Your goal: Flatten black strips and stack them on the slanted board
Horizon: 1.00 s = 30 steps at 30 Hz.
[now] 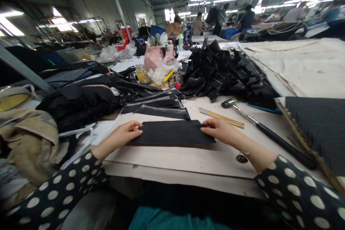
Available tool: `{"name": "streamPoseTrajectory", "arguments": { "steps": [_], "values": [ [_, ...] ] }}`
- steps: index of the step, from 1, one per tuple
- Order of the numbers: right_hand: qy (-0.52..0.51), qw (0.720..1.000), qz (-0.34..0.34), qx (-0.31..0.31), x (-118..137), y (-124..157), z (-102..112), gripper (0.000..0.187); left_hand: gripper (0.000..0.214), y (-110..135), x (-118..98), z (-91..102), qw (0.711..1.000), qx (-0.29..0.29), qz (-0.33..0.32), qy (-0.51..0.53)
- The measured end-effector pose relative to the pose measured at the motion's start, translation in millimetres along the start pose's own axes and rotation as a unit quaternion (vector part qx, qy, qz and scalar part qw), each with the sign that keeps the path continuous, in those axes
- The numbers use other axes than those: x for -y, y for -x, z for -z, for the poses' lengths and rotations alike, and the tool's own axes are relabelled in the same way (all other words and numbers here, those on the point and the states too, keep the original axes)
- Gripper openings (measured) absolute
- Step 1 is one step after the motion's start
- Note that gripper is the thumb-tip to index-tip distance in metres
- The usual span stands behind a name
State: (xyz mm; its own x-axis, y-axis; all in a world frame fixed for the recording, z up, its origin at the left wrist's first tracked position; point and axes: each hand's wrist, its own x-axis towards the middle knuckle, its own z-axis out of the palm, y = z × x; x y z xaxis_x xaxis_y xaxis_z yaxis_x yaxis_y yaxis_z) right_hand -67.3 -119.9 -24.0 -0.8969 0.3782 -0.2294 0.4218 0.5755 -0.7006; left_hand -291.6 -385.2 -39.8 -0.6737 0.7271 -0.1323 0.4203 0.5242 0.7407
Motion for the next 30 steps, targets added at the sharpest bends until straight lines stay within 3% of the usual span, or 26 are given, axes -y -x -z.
{"name": "streamPoseTrajectory", "arguments": {
  "steps": [12,22,30],
  "values": [
    [0.151,0.987,-0.007,-0.061,-6.1,-15.9,-15.5,0.029,0.021,-27.4,14.4,-1.1,0.992,-0.045,0.001,-0.118],
    [0.168,0.985,-0.034,-0.032,-1.9,-26.2,-12.5,0.027,0.025,-28.3,21.0,-3.7,0.994,-0.058,0.010,-0.096],
    [0.188,0.980,-0.035,-0.050,-5.7,-30.8,-12.4,0.026,0.027,-32.9,26.6,-3.3,0.996,-0.047,0.003,-0.076]
  ]
}}
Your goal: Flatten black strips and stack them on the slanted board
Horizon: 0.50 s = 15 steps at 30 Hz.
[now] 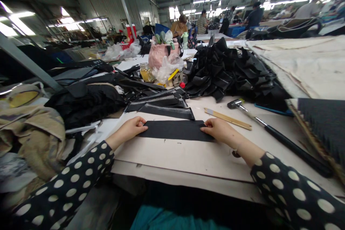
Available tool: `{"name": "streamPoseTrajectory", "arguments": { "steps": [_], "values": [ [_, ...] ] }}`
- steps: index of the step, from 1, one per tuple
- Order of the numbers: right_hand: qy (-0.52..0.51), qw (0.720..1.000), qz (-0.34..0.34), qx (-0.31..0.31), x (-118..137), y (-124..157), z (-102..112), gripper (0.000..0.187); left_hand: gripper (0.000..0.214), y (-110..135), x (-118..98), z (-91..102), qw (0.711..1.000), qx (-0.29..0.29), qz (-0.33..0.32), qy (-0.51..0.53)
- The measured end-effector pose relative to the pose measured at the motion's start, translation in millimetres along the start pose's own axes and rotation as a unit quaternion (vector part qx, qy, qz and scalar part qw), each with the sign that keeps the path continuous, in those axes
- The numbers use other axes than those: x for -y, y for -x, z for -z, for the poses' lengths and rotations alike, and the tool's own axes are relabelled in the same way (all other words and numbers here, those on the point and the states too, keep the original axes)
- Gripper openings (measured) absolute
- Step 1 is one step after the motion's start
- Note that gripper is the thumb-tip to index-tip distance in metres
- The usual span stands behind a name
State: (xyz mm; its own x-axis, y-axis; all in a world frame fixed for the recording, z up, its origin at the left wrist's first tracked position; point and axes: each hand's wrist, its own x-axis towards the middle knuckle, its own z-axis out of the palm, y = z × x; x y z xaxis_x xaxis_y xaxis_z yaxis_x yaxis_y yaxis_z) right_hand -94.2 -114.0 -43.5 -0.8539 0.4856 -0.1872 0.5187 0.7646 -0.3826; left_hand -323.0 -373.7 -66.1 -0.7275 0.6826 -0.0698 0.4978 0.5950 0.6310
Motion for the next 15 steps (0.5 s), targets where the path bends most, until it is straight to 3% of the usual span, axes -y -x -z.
{"name": "streamPoseTrajectory", "arguments": {
  "steps": [11,15],
  "values": [
    [0.026,0.999,-0.015,-0.011,8.5,2.2,4.8,0.019,0.029,-0.7,-3.7,4.6,0.999,0.036,-0.005,-0.028],
    [-0.006,0.999,-0.025,0.019,5.2,-1.7,5.6,0.022,0.030,-1.9,-8.1,6.6,0.997,0.051,0.002,-0.053]
  ]
}}
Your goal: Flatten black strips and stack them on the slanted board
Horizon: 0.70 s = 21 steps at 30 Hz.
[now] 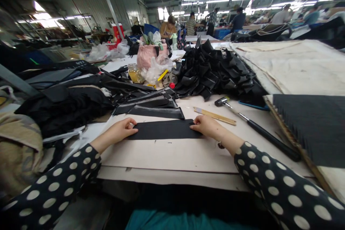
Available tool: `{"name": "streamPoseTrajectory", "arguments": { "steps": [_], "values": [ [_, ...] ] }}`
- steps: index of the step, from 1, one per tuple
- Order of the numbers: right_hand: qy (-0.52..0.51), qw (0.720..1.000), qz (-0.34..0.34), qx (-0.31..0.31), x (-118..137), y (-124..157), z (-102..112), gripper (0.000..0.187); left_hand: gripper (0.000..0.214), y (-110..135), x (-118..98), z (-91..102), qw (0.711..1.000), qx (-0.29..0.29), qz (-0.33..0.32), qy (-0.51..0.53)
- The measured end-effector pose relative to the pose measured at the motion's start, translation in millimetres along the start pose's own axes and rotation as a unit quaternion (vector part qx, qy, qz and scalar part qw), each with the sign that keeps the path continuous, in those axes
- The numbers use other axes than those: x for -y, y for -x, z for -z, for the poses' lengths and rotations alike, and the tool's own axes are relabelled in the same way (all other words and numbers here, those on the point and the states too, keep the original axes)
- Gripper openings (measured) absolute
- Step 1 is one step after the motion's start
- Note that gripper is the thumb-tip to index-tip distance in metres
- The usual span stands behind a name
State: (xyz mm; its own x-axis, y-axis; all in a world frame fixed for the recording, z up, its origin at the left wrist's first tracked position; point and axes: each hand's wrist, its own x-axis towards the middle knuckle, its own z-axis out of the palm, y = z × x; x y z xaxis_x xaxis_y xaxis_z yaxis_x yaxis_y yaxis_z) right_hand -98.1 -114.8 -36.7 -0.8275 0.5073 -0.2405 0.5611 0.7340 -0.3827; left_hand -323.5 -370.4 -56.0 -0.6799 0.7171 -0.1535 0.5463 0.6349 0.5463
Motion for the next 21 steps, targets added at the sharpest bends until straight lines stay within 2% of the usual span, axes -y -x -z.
{"name": "streamPoseTrajectory", "arguments": {
  "steps": [4,12,21],
  "values": [
    [-0.047,0.998,-0.007,0.042,-7.6,-8.5,1.2,0.025,0.033,0.2,-0.4,0.6,1.000,0.001,0.006,-0.009],
    [-0.007,0.996,0.010,0.084,-3.9,-14.8,10.2,0.033,0.032,0.5,-0.9,1.1,1.000,0.001,0.007,-0.025],
    [0.022,0.998,0.001,0.066,6.3,-15.7,17.2,0.025,0.032,-0.6,1.7,0.0,1.000,0.001,0.007,-0.017]
  ]
}}
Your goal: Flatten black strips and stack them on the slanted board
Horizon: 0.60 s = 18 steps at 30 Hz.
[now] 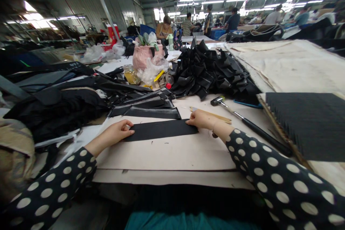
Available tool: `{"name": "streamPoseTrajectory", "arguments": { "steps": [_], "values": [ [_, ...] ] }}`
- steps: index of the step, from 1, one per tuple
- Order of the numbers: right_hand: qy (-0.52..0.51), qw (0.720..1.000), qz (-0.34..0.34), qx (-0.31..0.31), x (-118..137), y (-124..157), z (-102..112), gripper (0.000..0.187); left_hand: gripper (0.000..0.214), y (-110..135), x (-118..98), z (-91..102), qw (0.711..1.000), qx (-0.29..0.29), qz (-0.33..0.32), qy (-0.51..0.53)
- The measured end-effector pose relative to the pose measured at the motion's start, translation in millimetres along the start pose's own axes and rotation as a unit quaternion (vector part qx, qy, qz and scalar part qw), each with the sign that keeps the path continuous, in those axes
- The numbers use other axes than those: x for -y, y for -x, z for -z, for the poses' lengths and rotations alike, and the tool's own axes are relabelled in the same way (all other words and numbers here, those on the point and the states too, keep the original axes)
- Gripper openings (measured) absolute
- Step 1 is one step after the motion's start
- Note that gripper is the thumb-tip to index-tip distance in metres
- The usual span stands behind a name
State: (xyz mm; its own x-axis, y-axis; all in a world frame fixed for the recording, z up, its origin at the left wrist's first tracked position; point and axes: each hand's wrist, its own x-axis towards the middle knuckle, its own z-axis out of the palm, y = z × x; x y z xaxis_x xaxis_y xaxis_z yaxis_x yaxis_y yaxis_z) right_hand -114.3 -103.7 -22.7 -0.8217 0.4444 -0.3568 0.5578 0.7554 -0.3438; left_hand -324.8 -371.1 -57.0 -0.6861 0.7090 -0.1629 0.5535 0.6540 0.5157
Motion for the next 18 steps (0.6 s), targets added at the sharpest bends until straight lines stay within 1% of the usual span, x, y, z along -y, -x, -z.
{"name": "streamPoseTrajectory", "arguments": {
  "steps": [5,9,11,14,18],
  "values": [
    [0.075,0.997,0.009,-0.011,0.9,-5.5,-2.5,0.024,0.032,-0.5,0.1,0.1,1.000,-0.004,-0.005,-0.011],
    [0.081,0.996,0.012,-0.030,1.9,-3.9,-2.5,0.022,0.032,-2.2,0.5,0.4,1.000,-0.002,-0.007,-0.014],
    [0.080,0.996,0.013,-0.030,3.3,1.6,-1.8,0.022,0.032,-2.2,0.4,1.1,1.000,0.000,-0.008,-0.017],
    [0.069,0.997,0.011,-0.011,4.4,14.7,-2.8,0.023,0.031,0.6,-0.3,2.3,1.000,0.012,-0.013,-0.015],
    [0.045,0.999,0.027,0.008,0.1,29.7,-9.7,0.022,0.031,7.6,-1.6,3.2,0.999,0.036,-0.017,0.005]
  ]
}}
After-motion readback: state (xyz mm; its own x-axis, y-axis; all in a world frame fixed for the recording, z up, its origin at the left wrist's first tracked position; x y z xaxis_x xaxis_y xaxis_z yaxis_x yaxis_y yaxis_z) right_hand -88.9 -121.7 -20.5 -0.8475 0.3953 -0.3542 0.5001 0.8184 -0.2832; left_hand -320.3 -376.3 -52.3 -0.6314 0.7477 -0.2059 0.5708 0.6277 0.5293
